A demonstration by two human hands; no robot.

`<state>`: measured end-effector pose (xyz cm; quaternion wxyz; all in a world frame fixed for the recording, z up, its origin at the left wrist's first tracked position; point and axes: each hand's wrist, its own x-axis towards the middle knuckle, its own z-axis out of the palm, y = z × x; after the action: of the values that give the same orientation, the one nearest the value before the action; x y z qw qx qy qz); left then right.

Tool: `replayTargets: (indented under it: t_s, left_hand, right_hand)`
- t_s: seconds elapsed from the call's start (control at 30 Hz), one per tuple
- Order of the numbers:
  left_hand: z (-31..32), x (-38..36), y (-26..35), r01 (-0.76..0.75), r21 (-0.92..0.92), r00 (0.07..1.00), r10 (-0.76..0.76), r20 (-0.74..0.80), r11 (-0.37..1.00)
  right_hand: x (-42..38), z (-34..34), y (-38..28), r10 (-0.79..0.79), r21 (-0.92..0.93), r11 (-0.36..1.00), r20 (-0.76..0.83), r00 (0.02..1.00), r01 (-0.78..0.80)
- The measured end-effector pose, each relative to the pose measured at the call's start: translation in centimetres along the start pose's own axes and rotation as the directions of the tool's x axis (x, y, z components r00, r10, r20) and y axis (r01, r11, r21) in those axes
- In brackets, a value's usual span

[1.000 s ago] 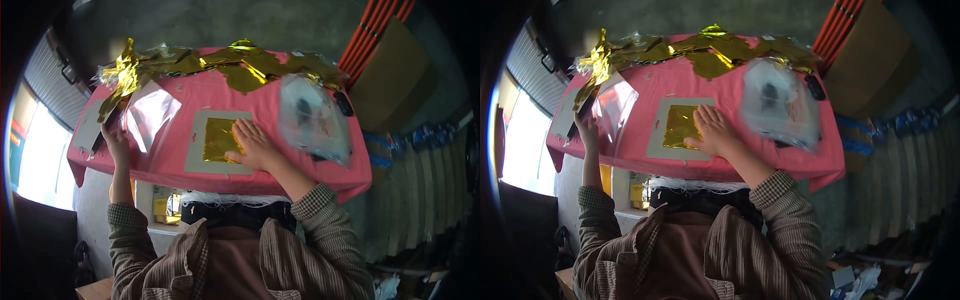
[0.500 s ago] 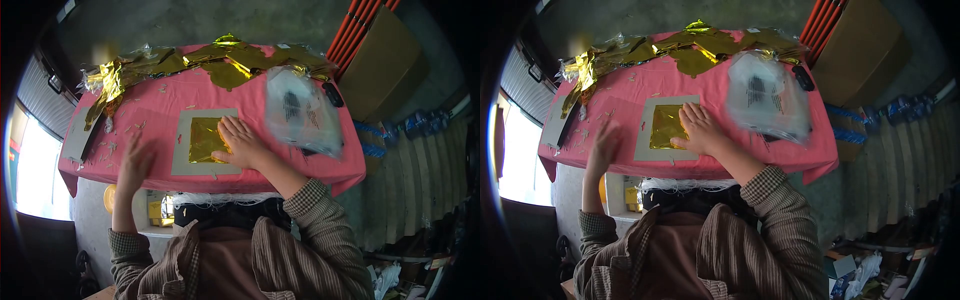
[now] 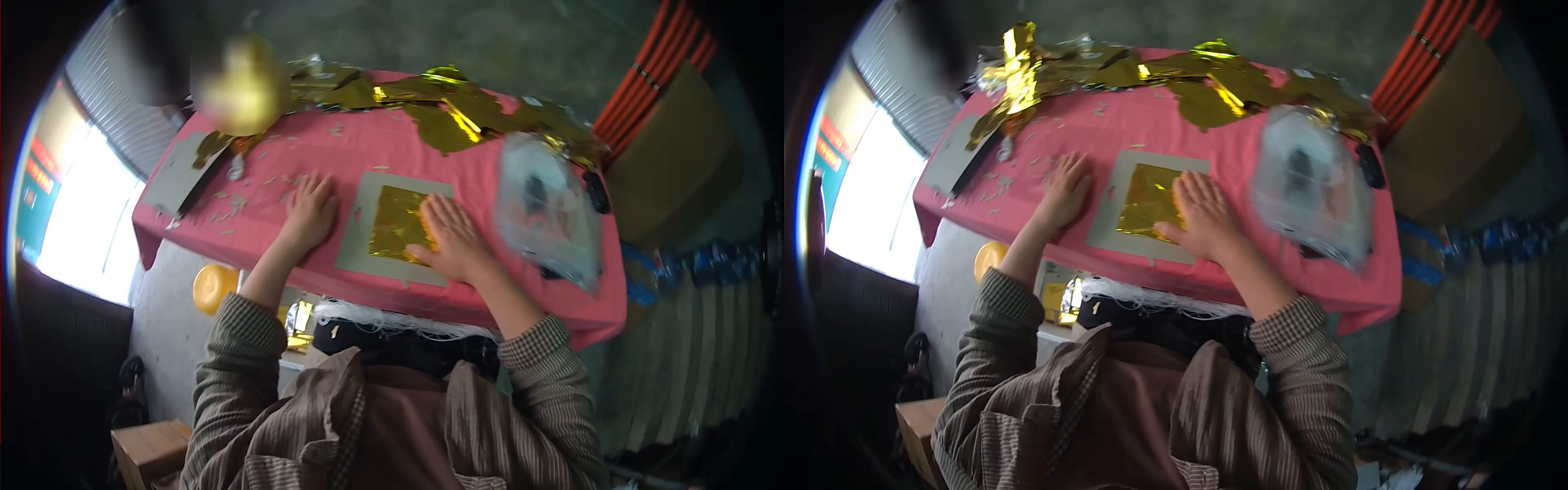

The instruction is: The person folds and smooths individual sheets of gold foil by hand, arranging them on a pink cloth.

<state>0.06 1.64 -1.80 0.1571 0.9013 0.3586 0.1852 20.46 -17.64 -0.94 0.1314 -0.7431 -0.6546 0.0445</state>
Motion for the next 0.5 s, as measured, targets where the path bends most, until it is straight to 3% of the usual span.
replayTargets:
  t_s: [0.07,0.1,0.17,0.2,0.27,0.5]
  left_hand:
    - [0.4,0.7,-2.1,-0.093,-0.225,0.995,0.085,-0.046,0.97]
    - [-0.3,0.3,-1.9,-0.079,-0.217,0.996,0.069,-0.053,0.973]
    - [-1.5,-0.2,-1.3,-0.195,-0.243,0.961,0.234,0.144,0.95]
    - [-1.5,-0.9,-0.7,-0.186,-0.24,0.964,0.224,0.143,0.953]
    - [-1.2,-2.7,0.7,-0.243,0.114,0.966,0.23,0.121,0.963]
    - [-1.0,-2.9,3.1,-0.221,0.205,0.957,0.171,0.234,0.954]
  right_hand:
    - [0.0,0.0,0.0,-0.018,0.004,1.0,0.009,1.0,0.018]
    - [0.0,0.0,0.0,-0.001,-0.002,1.0,0.014,1.0,0.001]
    - [0.0,-0.2,-0.1,-0.01,-0.003,1.0,0.021,1.0,0.01]
    - [0.0,-0.2,-0.1,-0.004,-0.009,1.0,0.026,1.0,0.004]
    - [0.0,-0.1,0.1,-0.016,-0.009,1.0,0.025,1.0,0.017]
    - [0.0,0.1,0.1,-0.012,-0.013,1.0,0.033,0.999,0.012]
